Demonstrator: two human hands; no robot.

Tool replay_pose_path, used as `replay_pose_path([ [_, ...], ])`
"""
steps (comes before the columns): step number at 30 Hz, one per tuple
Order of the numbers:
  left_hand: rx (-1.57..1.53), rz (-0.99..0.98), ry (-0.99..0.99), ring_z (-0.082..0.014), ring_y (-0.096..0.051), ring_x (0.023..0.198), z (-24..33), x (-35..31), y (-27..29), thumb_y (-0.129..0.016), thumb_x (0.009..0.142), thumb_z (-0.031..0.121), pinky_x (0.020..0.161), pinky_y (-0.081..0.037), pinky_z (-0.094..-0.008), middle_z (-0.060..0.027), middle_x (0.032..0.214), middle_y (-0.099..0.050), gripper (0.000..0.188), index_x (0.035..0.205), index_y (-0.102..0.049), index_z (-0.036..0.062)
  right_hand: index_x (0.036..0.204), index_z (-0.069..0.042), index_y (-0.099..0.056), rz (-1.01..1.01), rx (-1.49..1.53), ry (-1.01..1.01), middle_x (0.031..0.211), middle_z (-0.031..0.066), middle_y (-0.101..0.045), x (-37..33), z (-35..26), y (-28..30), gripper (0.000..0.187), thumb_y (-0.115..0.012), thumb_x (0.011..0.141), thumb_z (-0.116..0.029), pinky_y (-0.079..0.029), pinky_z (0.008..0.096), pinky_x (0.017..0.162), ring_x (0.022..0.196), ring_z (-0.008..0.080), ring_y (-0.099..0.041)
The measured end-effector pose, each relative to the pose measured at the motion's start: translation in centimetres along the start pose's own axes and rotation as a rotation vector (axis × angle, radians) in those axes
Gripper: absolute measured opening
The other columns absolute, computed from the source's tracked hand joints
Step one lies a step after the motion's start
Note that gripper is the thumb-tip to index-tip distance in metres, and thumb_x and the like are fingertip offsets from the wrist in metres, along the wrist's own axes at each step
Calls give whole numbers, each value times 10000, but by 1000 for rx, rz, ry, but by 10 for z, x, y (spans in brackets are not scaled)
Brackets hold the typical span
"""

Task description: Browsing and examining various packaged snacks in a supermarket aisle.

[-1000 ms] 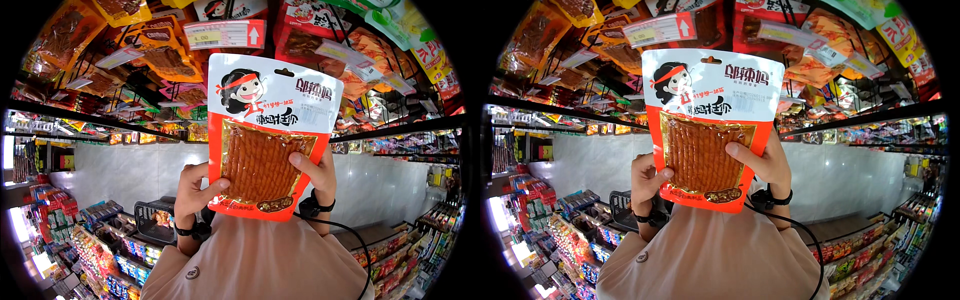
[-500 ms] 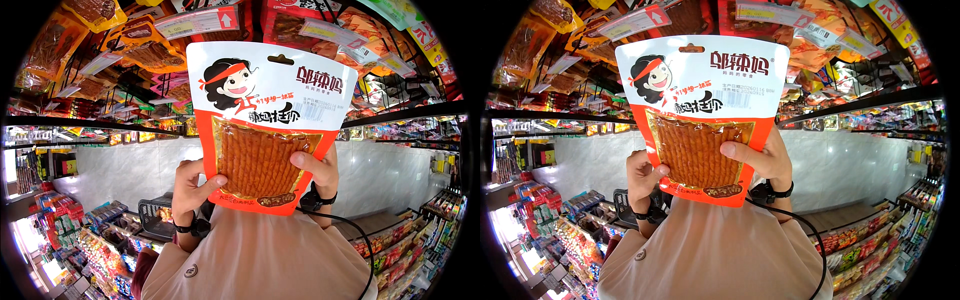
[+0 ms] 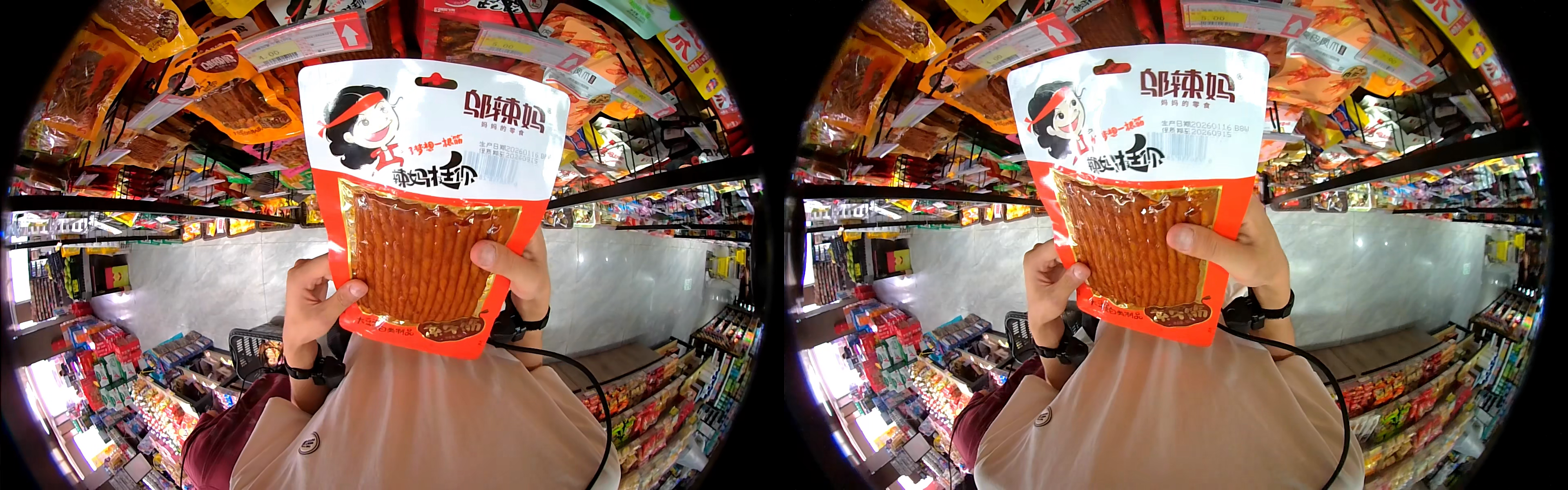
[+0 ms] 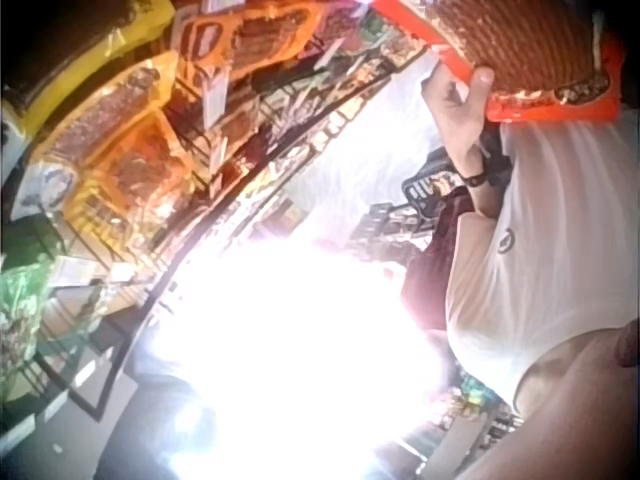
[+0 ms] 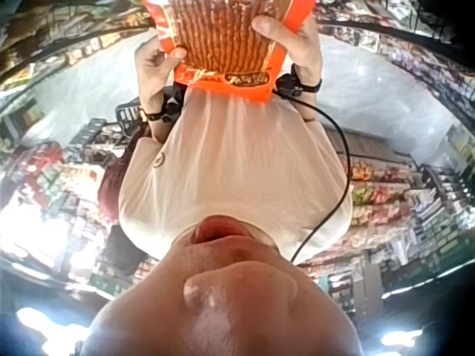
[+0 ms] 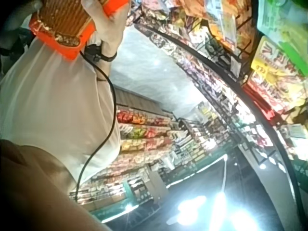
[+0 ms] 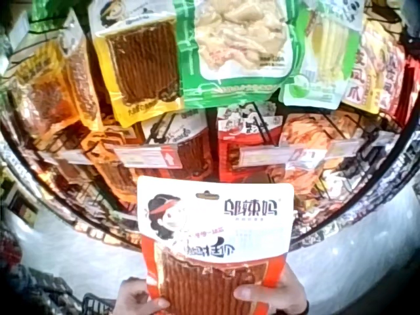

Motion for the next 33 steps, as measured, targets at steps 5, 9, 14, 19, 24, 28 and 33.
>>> replay_pose_path([
  [5,25,24,-58,-82,-645,742,17,0,-1,-816,889,92,709,-495,-257,-50,816,-754,171,967,-743,-42,1371,43,-552,7,-144,62,1267,108,-667,2,-12,1,558,-764,879,-114,-488,359,984,1137,195,-619],
  [9,34,21,-51,-81,-642,738,18,-1,-1,-818,882,87,707,-495,-258,-50,815,-749,181,970,-737,-50,1383,40,-538,-6,-164,74,1269,103,-664,2,-11,2,566,-762,883,-102,-486,351,982,1137,184,-613],
  [14,-25,14,-53,-86,-645,755,20,-2,-2,-823,873,93,702,-498,-257,-57,821,-741,204,966,-722,-57,1387,35,-531,6,-151,109,1269,100,-664,4,-12,5,554,-759,903,-106,-486,347,980,1136,181,-612],
  [19,-46,24,-51,-89,-656,782,22,-2,-3,-828,868,94,725,-512,-260,-57,871,-749,237,1013,-715,-55,1391,35,-529,29,-177,99,1301,99,-650,7,-10,8,533,-743,933,-135,-471,344,1001,1164,177,-597],
  [24,51,-14,41,-102,-684,867,11,5,-9,-754,924,40,833,-530,-276,-47,933,-764,213,1123,-712,-24,1360,41,-555,25,-281,163,1292,93,-660,11,-17,9,473,-719,953,-138,-478,340,986,1144,166,-603],
  [28,3,-36,181,-87,-656,970,-6,11,-16,-736,946,38,882,-538,-300,-39,1063,-743,410,1338,-621,4,1264,52,-626,46,-329,97,1130,83,-727,21,-6,16,360,-705,972,-142,-516,316,883,992,150,-645],
  [33,88,62,156,-100,-644,1005,-13,23,2,-731,955,38,920,-536,-296,-43,1137,-728,469,1395,-573,-3,1144,26,-683,33,-722,76,923,117,-748,33,11,20,293,-712,982,-216,-502,337,747,777,169,-639],
])
Point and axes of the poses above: each hand's wrist, its own x-axis towards the middle knuckle, its own y-axis out of the back of the hand, z = x × y, the point moved 10 cm from there along x, towards the middle knuckle
